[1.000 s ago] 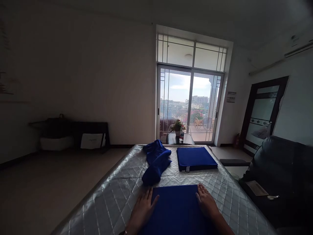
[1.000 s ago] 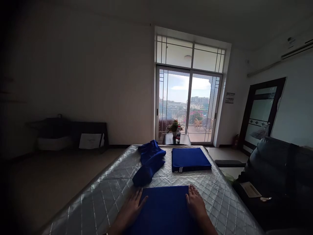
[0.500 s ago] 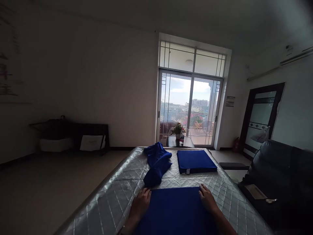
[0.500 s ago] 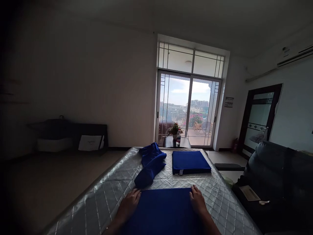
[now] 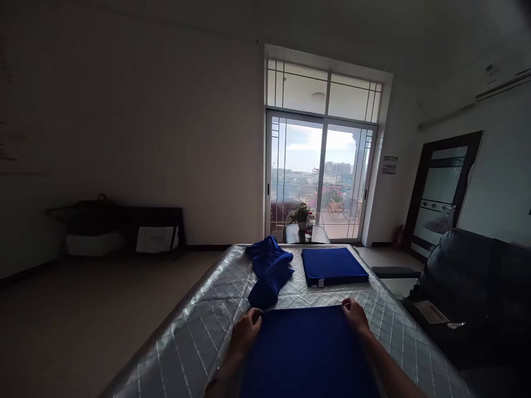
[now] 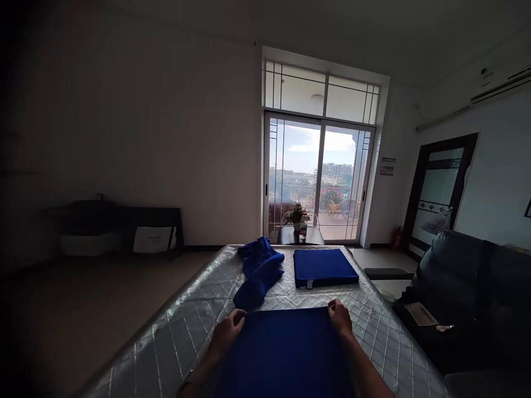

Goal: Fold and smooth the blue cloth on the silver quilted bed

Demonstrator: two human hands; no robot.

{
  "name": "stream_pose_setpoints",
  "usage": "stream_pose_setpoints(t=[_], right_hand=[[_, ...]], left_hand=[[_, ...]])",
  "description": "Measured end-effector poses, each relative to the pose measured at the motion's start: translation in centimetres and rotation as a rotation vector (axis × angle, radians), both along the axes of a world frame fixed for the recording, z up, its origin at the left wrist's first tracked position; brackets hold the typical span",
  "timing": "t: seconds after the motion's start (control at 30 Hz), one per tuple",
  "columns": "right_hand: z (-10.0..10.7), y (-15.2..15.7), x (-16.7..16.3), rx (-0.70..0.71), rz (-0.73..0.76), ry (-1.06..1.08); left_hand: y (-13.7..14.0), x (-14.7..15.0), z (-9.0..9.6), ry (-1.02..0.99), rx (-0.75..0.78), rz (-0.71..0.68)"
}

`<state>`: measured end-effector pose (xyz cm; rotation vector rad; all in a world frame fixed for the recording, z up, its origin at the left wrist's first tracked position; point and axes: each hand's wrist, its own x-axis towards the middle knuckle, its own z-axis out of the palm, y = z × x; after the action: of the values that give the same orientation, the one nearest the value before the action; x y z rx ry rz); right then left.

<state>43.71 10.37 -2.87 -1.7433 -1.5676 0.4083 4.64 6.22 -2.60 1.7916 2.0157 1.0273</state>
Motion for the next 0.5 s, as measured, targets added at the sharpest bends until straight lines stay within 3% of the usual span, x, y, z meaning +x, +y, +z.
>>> stream_pose_setpoints(t=[0.3,0.5], right_hand=[[0.2,-0.6,0.1,-0.041,0.014,0.025],[-0.1,-1.2,0.0,-0.031,-0.002,-0.023]], left_hand=[[0.3,-0.5,-0.5,-0.252,0.013,-0.033],[-0.6,0.0,0.5,-0.370,0.001,-0.030]])
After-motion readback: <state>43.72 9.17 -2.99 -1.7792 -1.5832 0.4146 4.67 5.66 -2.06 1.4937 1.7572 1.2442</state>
